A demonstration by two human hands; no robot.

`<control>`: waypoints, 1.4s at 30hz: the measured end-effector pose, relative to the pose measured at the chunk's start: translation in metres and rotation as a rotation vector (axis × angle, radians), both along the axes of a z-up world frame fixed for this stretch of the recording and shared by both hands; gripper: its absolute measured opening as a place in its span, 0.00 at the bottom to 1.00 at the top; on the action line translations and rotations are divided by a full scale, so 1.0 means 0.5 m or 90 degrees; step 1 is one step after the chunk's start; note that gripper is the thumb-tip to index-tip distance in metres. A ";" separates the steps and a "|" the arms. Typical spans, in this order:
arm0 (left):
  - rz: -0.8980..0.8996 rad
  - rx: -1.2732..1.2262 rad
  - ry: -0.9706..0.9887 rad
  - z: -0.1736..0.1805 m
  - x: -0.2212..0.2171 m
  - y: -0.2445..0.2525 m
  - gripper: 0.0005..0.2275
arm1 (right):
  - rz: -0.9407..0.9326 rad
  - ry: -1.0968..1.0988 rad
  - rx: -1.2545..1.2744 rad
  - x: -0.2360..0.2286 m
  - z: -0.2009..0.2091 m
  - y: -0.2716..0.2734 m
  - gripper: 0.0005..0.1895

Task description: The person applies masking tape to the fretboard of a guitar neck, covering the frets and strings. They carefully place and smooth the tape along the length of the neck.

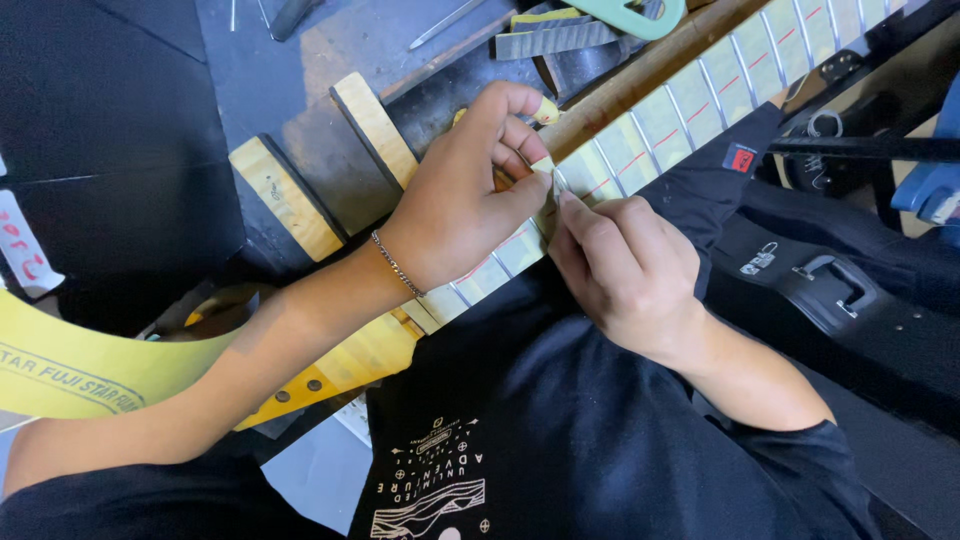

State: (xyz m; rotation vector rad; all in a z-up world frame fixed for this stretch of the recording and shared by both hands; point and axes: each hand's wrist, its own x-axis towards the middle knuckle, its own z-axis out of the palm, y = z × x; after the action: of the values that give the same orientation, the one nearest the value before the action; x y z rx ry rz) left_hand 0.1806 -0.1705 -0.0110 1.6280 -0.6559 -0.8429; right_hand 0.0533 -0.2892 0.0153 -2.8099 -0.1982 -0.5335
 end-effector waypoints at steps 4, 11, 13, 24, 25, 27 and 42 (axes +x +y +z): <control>0.001 -0.001 0.012 0.003 -0.001 0.000 0.14 | -0.022 0.015 -0.017 -0.001 0.010 0.008 0.06; 0.002 -0.001 0.003 0.007 0.000 0.001 0.14 | -0.031 0.038 -0.005 -0.029 0.025 0.008 0.06; 0.000 -0.002 -0.008 0.012 0.000 0.002 0.14 | -0.043 0.055 0.004 -0.046 0.024 0.005 0.07; -0.100 -0.178 -0.500 0.050 -0.030 -0.002 0.09 | -0.126 0.163 0.078 -0.109 0.006 -0.026 0.03; -0.123 -0.195 -0.560 0.057 -0.037 -0.003 0.07 | -0.138 0.179 0.122 -0.114 0.004 -0.029 0.02; -0.157 -0.190 -0.611 0.052 -0.046 -0.008 0.06 | -0.162 0.180 0.150 -0.124 0.003 -0.035 0.02; -0.245 -0.168 -0.831 0.070 -0.052 -0.045 0.09 | -0.249 0.112 0.316 -0.144 0.011 -0.078 0.04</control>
State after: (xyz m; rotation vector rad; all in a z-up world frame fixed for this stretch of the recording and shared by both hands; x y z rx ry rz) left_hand 0.1545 -0.1928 0.0240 1.6827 -1.9214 0.1999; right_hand -0.0186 -0.3285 0.0209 -2.3842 0.4647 -0.3481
